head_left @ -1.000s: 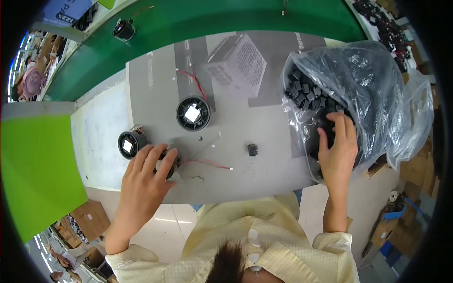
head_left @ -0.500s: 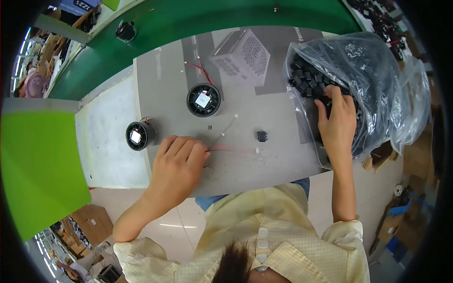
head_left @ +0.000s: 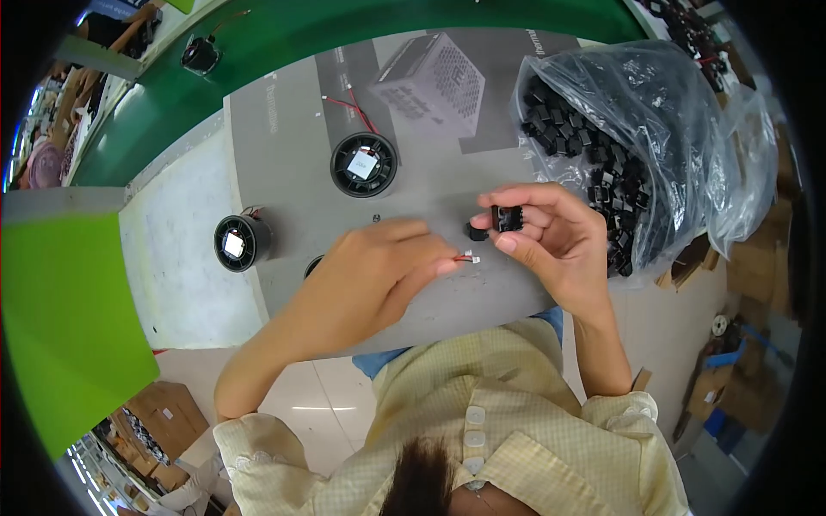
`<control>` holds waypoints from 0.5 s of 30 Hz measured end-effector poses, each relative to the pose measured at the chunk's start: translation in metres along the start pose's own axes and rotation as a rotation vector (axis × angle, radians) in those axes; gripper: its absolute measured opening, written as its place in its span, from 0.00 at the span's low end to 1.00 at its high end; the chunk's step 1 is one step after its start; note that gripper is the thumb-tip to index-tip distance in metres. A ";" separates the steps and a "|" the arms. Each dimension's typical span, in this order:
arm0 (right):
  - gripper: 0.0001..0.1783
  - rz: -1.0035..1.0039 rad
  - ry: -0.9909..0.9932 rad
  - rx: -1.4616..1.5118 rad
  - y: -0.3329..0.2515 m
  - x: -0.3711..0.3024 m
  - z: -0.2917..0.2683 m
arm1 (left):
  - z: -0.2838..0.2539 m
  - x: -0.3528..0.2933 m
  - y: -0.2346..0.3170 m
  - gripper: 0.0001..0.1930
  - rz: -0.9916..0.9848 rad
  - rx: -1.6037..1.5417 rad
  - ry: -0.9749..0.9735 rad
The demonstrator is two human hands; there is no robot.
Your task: The person assembles electronic components by connecting small switches or connectors to fan units by hand.
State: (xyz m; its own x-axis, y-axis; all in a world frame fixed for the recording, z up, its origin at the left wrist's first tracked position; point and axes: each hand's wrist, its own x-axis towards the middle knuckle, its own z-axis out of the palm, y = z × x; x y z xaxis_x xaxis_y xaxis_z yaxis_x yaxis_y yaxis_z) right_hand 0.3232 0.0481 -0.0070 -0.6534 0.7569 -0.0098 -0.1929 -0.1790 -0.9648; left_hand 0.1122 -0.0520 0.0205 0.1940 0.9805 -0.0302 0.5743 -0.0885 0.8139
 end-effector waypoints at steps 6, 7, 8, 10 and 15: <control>0.17 -0.173 -0.105 -0.230 0.012 0.002 -0.008 | -0.001 0.009 -0.008 0.07 -0.026 -0.210 0.012; 0.17 -0.149 -0.088 -0.150 0.014 0.002 -0.005 | -0.002 0.010 -0.008 0.07 -0.027 -0.213 0.009; 0.17 -0.145 -0.085 -0.151 0.015 0.002 -0.002 | -0.002 0.010 -0.008 0.08 -0.049 -0.243 0.008; 0.16 -0.106 -0.025 -0.067 0.015 0.002 0.004 | -0.002 0.011 -0.008 0.08 -0.072 -0.275 0.003; 0.17 -0.163 -0.032 -0.105 0.019 0.004 0.007 | -0.001 0.012 -0.008 0.10 -0.292 -0.398 0.028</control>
State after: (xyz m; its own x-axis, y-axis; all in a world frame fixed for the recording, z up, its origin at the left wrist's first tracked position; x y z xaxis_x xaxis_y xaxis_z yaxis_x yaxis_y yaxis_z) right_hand 0.3115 0.0432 -0.0238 -0.6434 0.7496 0.1556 -0.2218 0.0119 -0.9750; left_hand 0.1090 -0.0391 0.0142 0.0462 0.9593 -0.2787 0.2522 0.2587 0.9324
